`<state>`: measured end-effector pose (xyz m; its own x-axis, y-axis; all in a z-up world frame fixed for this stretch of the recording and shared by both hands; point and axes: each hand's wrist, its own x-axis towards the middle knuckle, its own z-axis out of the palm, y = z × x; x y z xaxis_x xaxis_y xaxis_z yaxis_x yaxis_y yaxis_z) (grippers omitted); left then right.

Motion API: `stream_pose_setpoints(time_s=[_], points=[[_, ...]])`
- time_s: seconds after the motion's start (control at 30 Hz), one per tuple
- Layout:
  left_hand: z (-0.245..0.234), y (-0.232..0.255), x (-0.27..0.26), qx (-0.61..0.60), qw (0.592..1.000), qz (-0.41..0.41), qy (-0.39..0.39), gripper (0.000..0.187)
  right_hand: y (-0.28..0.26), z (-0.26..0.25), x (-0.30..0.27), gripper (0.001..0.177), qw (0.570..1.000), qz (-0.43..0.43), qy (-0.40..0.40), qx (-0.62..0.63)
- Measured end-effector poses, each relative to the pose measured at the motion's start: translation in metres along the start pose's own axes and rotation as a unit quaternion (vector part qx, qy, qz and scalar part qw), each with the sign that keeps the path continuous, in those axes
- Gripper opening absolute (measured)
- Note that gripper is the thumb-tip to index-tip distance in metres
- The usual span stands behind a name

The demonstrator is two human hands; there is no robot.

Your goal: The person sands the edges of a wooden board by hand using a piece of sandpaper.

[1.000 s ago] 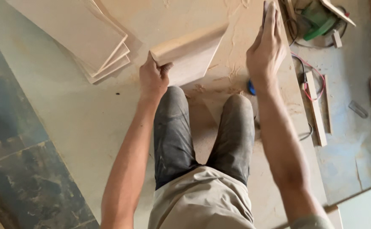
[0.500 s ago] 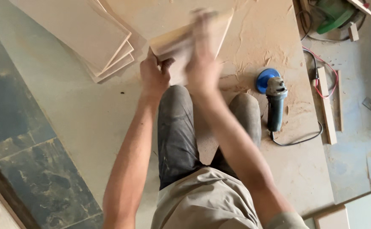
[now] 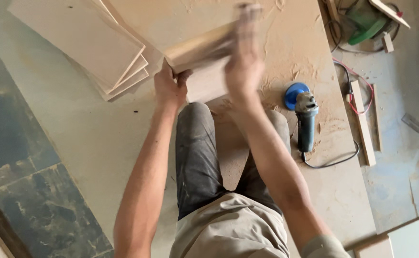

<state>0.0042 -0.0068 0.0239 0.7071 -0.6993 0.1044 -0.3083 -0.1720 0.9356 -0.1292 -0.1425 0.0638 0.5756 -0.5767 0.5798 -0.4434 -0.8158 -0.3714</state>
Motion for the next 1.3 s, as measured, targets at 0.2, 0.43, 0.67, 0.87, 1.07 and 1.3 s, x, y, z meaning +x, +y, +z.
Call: stream_pose_setpoints(time_s=[0.2, 0.43, 0.67, 0.87, 1.07, 1.3], points=[[0.008, -0.008, 0.002, 0.007, 0.999, -0.052, 0.003, 0.046, -0.022, 0.018, -0.009, 0.080, 0.995, -0.016, -0.101, 0.011], [0.012, -0.029, 0.003, 0.028, 0.998, -0.061, 0.007, 0.042, -0.052, 0.032, -0.005, 0.080, 0.987, -0.085, 0.055, -0.127], [0.012, -0.030, 0.009, 0.070, 0.996, -0.047, 0.019, 0.036, -0.015, 0.005, 0.022, 0.057, 0.982, 0.187, -0.025, 0.023], [0.011, -0.016, 0.006, -0.006, 0.990, -0.136, -0.021, 0.046, -0.017, 0.027, -0.005, 0.053, 0.997, 0.068, -0.020, 0.014], [0.009, -0.012, 0.004, -0.014, 1.000, -0.005, 0.028, 0.044, -0.014, 0.019, -0.002, 0.064, 0.988, 0.018, -0.155, -0.022], [0.002, -0.002, 0.003, 0.040, 0.994, -0.097, -0.020, 0.029, -0.065, -0.004, 0.009, 0.075, 0.984, -0.111, -0.135, 0.028]])
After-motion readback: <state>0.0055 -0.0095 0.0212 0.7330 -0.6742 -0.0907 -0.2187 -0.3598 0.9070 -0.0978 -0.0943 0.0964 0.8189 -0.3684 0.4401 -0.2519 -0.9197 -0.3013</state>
